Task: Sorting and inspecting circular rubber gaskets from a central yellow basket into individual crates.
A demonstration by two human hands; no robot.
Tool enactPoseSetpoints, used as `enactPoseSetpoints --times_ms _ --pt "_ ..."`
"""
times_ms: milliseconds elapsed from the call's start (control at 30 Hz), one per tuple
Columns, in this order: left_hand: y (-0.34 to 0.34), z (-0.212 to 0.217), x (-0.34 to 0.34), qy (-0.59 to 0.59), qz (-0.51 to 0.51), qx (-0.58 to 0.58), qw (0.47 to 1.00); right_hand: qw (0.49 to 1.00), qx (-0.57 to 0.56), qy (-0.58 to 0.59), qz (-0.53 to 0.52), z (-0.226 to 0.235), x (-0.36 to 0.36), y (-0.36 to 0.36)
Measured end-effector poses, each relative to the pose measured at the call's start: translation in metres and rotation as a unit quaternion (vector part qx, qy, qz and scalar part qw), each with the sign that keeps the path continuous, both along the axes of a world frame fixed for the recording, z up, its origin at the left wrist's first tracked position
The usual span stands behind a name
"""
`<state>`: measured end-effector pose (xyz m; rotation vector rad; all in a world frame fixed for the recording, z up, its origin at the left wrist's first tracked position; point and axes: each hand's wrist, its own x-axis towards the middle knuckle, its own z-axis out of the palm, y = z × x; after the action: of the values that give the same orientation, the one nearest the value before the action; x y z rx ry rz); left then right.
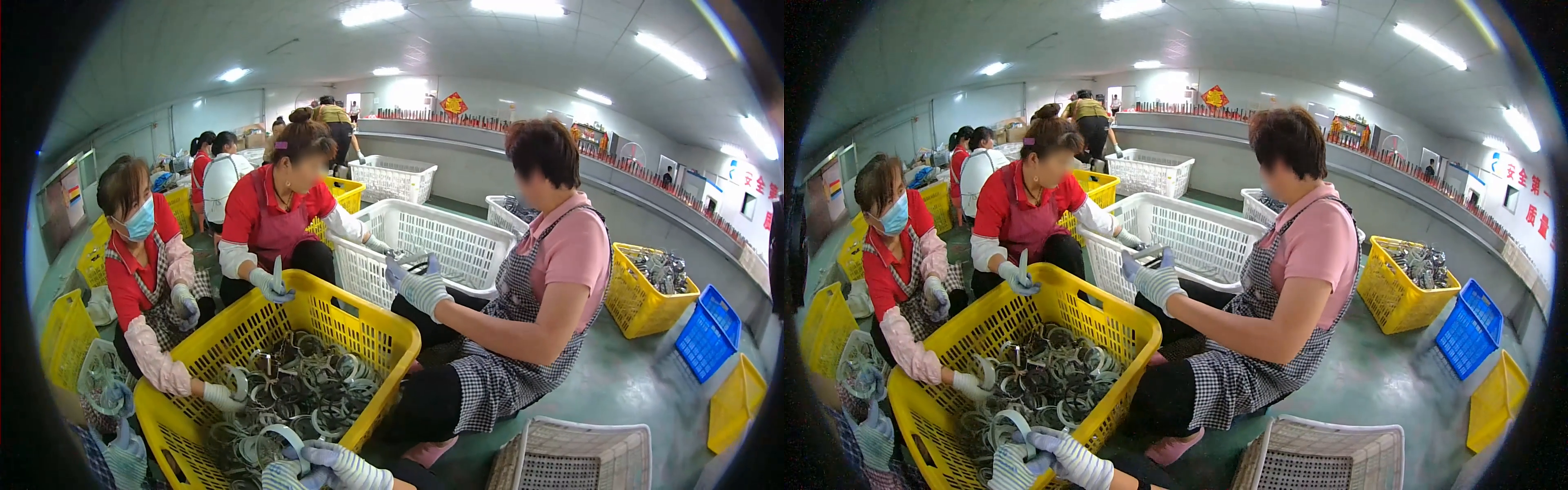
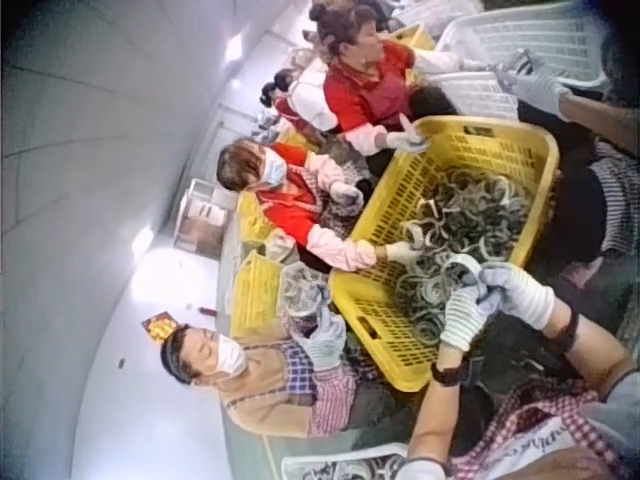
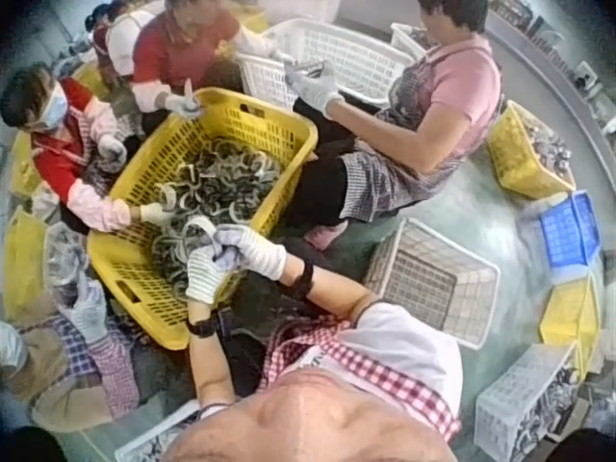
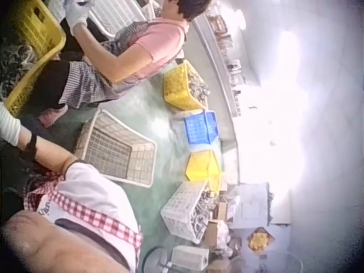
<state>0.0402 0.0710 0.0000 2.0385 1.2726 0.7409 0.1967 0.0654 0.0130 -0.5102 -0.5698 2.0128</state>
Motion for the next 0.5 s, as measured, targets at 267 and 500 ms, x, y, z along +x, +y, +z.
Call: enactPoseSetpoints --times_ms 267,500 --pt "0.000 -0.009 -0.016 -0.074 -0.064 -0.090 0.991 0.989 0.020 0.044 0.140 -0.028 0.002 0.013" --pt "-0.005 0.040 -0.010 -0.073 -0.065 -0.115 0.989 0.990 0.054 0.045 0.119 -0.034 -0.005 0.016"
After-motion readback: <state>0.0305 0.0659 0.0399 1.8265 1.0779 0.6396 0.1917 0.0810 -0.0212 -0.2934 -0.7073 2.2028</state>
